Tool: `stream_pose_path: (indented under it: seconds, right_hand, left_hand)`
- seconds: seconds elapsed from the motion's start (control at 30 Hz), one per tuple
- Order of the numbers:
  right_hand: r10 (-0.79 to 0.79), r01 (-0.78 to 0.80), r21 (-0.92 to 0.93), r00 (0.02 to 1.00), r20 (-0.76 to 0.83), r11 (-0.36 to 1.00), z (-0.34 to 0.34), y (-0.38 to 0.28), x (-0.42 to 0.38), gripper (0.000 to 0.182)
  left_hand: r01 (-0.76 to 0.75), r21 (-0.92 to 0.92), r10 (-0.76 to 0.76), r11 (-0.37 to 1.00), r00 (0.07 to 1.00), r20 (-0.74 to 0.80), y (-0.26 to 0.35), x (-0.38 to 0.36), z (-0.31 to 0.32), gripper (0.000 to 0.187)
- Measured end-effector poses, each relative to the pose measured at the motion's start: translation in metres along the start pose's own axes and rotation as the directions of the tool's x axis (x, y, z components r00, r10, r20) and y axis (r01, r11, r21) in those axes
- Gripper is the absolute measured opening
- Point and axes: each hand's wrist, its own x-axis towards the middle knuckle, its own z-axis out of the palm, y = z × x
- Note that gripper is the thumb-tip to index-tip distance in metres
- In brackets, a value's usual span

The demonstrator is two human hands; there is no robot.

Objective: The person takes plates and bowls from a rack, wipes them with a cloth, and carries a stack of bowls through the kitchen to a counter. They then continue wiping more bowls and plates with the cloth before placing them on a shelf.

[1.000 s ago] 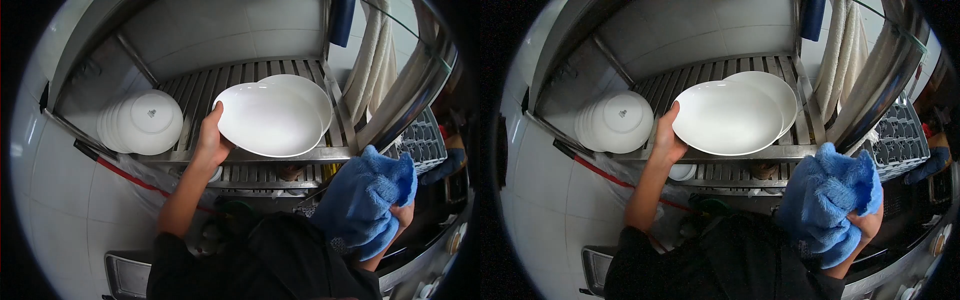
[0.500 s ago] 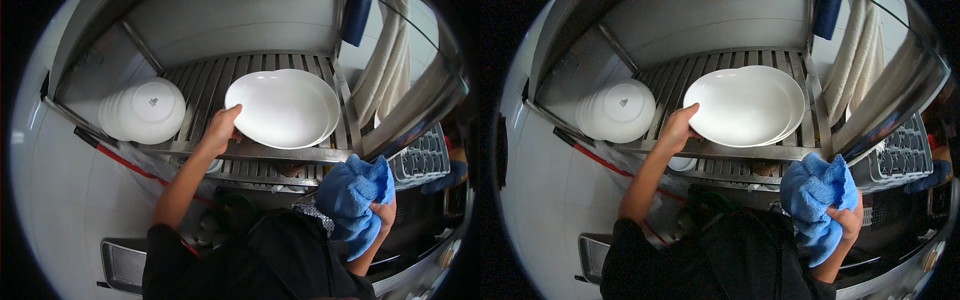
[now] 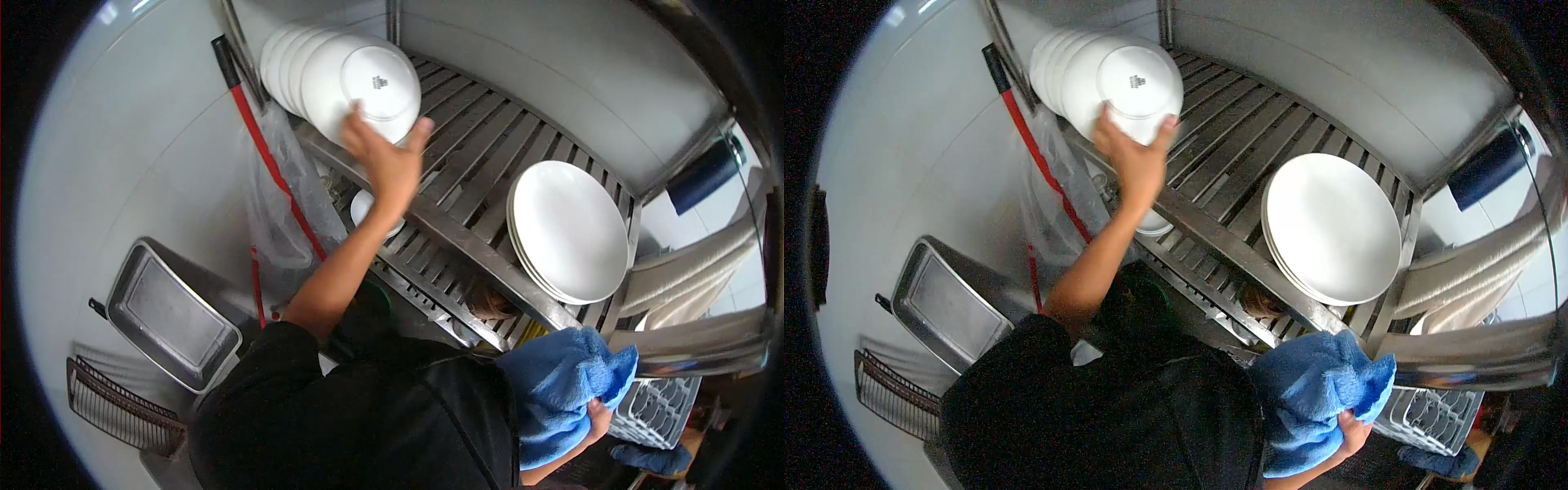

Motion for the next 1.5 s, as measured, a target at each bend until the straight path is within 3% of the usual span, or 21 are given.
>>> stream_pose_path:
  seconds: [0.03, 0.13, 0.17, 0.23, 0.27, 0.57, 0.7, 0.8, 0.87, 0.93, 0.97, 1.0, 1.03, 1.1, 1.13, 1.17, 1.2, 1.23, 1.33, 1.4, 1.5]
  right_hand:
    - [0.001, -0.001, -0.001, 1.0, 0.005, 1.0, 0.005, -0.001, 0.001, 0.054]
    - [0.008, -0.008, 0.005, 1.0, 0.015, 1.0, 0.02, -0.003, 0.001, 0.053]
    - [0.009, -0.009, 0.006, 1.0, 0.017, 1.0, 0.025, -0.004, 0.002, 0.053]
    - [0.008, -0.009, 0.012, 1.0, 0.018, 1.0, 0.037, -0.007, 0.002, 0.052]
    - [0.009, -0.01, 0.013, 1.0, 0.017, 1.0, 0.046, -0.008, 0.002, 0.052]
    - [0.1, -0.108, 0.117, 0.992, 0.072, 0.987, 0.141, -0.034, 0.004, 0.049]
    - [-0.007, -0.012, 0.108, 0.986, 0.166, 0.994, 0.175, -0.032, 0.018, 0.037]
    - [-0.086, 0.068, 0.087, 0.971, 0.221, 0.994, 0.209, -0.047, 0.027, 0.028]
    - [-0.2, 0.195, 0.048, 0.915, 0.352, 0.98, 0.235, -0.065, 0.021, 0.03]
    - [-0.321, 0.362, 0.009, 0.816, 0.481, 0.932, 0.265, -0.06, 0.024, 0.049]
    - [-0.592, 0.696, -0.039, 0.638, 0.492, 0.717, 0.287, -0.055, 0.027, 0.058]
    - [-0.728, 0.886, -0.157, 0.45, 0.517, 0.436, 0.306, -0.054, 0.029, 0.06]
    - [-0.783, 0.955, -0.178, 0.296, 0.547, 0.237, 0.322, -0.06, 0.034, 0.057]
    - [-0.871, 0.955, -0.271, 0.234, 0.432, 0.122, 0.324, -0.056, 0.062, 0.051]
    - [-0.736, 0.83, -0.126, 0.543, 0.405, 0.543, 0.313, -0.066, 0.079, 0.051]
    - [-0.489, 0.528, 0.036, 0.756, 0.434, 0.848, 0.304, -0.075, 0.092, 0.05]
    - [-0.396, 0.401, 0.077, 0.825, 0.402, 0.913, 0.3, -0.067, 0.091, 0.045]
    - [-0.284, 0.258, 0.12, 0.883, 0.374, 0.959, 0.294, -0.044, 0.086, 0.04]
    - [0.059, -0.153, 0.267, 0.942, 0.33, 0.952, 0.271, 0.041, 0.075, 0.027]
    - [0.147, -0.253, 0.322, 0.936, 0.32, 0.912, 0.262, 0.068, 0.066, 0.025]
    - [0.156, -0.268, 0.398, 0.944, 0.291, 0.877, 0.247, 0.066, 0.066, 0.023]
  left_hand:
    - [0.014, 0.052, -0.005, 0.999, 0.986, -0.164, -0.017, 0.015, -0.007, 0.101]
    - [0.29, 0.038, -0.27, 0.956, 0.924, -0.271, -0.052, 0.048, -0.021, 0.091]
    - [0.335, -0.193, -0.37, 0.922, 0.911, -0.182, -0.063, 0.056, -0.023, 0.087]
    - [0.419, -0.596, -0.481, 0.686, 0.875, 0.061, -0.082, 0.066, -0.024, 0.078]
    - [0.419, -0.658, -0.476, 0.626, 0.874, 0.103, -0.087, 0.065, -0.021, 0.061]
    - [0.263, -0.874, -0.215, 0.409, 0.958, 0.188, -0.082, 0.089, -0.015, 0.048]
    - [0.308, -0.849, -0.188, 0.429, 0.95, 0.25, -0.067, 0.101, -0.017, 0.046]
    - [0.308, -0.784, -0.129, 0.539, 0.95, 0.285, -0.043, 0.09, -0.029, 0.038]
    - [0.26, -0.664, -0.045, 0.701, 0.945, 0.323, -0.019, 0.074, -0.041, 0.032]
    - [0.223, -0.523, 0.012, 0.822, 0.913, 0.408, 0.019, 0.05, -0.061, 0.024]
    - [0.21, -0.448, 0.026, 0.869, 0.884, 0.466, 0.035, 0.038, -0.071, 0.02]
    - [-0.001, -0.442, 0.222, 0.897, 0.865, 0.45, 0.027, 0.03, -0.071, 0.021]
    - [-0.091, -0.562, 0.367, 0.822, 0.839, 0.402, 0.032, 0.02, -0.074, 0.02]
    - [-0.104, -0.553, 0.4, 0.827, 0.799, 0.448, 0.048, 0.007, -0.095, 0.016]
    - [-0.309, -0.507, 0.517, 0.805, 0.785, 0.342, 0.052, 0.0, -0.108, 0.015]
    - [-0.501, -0.434, 0.631, 0.749, 0.74, 0.234, 0.057, -0.003, -0.117, 0.014]
    - [-0.422, -0.52, 0.636, 0.743, 0.688, 0.35, 0.074, -0.001, -0.128, 0.013]
    - [-0.324, -0.588, 0.637, 0.741, 0.616, 0.464, 0.088, -0.002, -0.137, 0.013]
    - [-0.52, -0.662, 0.826, 0.539, 0.48, 0.296, 0.088, -0.012, -0.128, 0.016]
    - [-0.654, -0.636, 0.909, 0.409, 0.353, 0.222, 0.09, -0.012, -0.119, 0.018]
    - [-0.778, -0.529, 0.934, 0.338, 0.21, 0.288, 0.091, 0.007, -0.109, 0.011]
